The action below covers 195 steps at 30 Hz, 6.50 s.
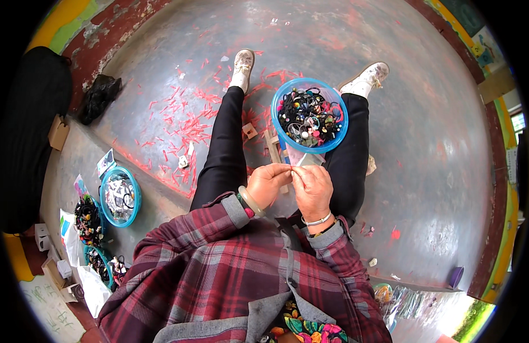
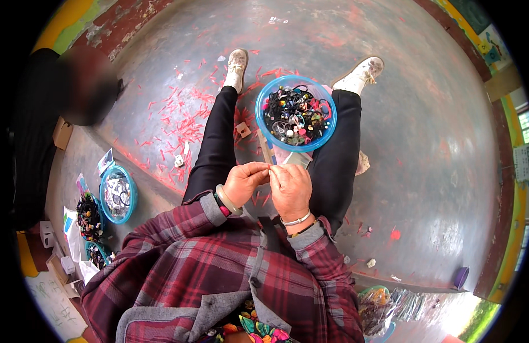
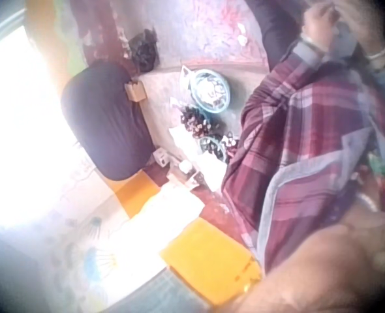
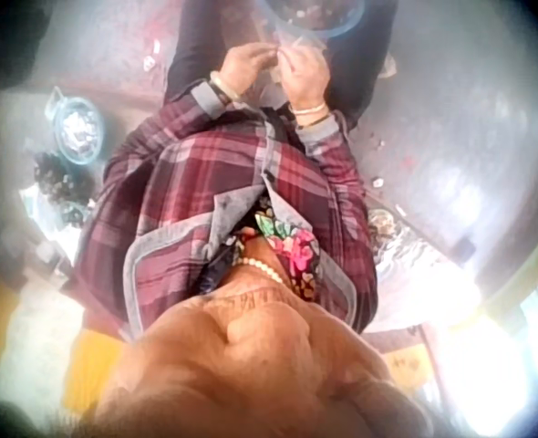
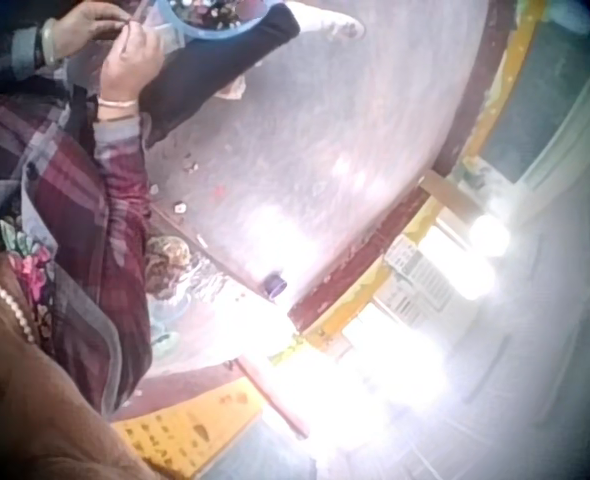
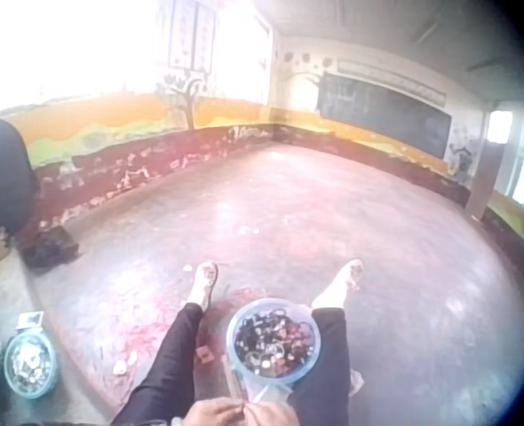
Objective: The person sits on the floor and assembles hair accessories by inserting small items into clear plastic bags. They then place the filled bags into a blue bowl. Later, they adjust a small wooden stool and place a patterned cushion on it.
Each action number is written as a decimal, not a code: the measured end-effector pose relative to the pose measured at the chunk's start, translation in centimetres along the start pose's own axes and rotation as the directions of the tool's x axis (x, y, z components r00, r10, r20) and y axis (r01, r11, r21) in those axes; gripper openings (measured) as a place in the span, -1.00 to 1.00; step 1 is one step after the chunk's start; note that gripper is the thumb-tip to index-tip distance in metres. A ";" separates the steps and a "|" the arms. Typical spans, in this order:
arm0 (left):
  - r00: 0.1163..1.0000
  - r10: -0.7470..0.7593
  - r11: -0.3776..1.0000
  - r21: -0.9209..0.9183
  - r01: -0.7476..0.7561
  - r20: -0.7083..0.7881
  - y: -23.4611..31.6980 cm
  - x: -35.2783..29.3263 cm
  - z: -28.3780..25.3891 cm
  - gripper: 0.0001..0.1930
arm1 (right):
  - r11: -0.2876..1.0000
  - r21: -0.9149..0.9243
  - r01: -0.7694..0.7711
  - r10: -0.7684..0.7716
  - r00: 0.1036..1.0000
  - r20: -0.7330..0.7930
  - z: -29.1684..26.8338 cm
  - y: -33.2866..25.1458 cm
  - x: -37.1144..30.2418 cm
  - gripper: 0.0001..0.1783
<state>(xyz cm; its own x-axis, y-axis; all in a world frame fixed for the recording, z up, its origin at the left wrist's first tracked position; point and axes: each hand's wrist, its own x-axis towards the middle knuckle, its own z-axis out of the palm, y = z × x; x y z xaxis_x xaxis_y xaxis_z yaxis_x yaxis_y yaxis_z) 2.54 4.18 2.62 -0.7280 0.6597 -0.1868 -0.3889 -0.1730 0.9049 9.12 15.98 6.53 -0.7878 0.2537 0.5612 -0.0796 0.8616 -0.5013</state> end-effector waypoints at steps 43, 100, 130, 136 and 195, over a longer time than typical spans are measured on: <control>0.964 0.227 0.779 0.568 -0.267 0.141 1.5 -1.2 -0.2 -0.87 | 0.918 0.239 -0.318 0.291 0.946 0.141 0.3 0.3 -0.6 -0.96; 0.967 -0.246 0.919 -0.304 0.252 0.060 1.2 -0.6 -2.0 -0.86 | 0.116 0.646 -0.754 0.856 0.405 0.319 -17.2 22.7 -16.6 -0.74; 0.974 -0.197 0.844 -0.487 0.226 0.111 2.7 -0.8 -0.7 -0.85 | 0.186 0.703 -0.686 0.435 0.700 0.567 -7.0 3.6 -1.7 -0.58; 0.970 -0.220 0.831 -0.502 0.240 0.101 2.8 -1.0 -0.6 -0.85 | 0.271 0.644 -0.715 0.438 0.688 0.579 -2.8 1.9 -1.8 -0.76; 0.903 -0.371 0.871 -0.256 0.419 0.216 3.8 -1.3 -0.5 -0.82 | 0.366 0.715 -0.596 0.407 0.793 0.453 -2.1 1.8 -3.3 -0.84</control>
<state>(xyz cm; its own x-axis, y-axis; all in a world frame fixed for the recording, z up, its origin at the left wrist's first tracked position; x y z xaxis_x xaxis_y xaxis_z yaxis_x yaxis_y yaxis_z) 1.70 2.32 6.06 -0.3914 0.8177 -0.4220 -0.7886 -0.0617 0.6118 12.89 17.66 5.17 -0.9339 0.3529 -0.0569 0.0033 -0.1506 -0.9886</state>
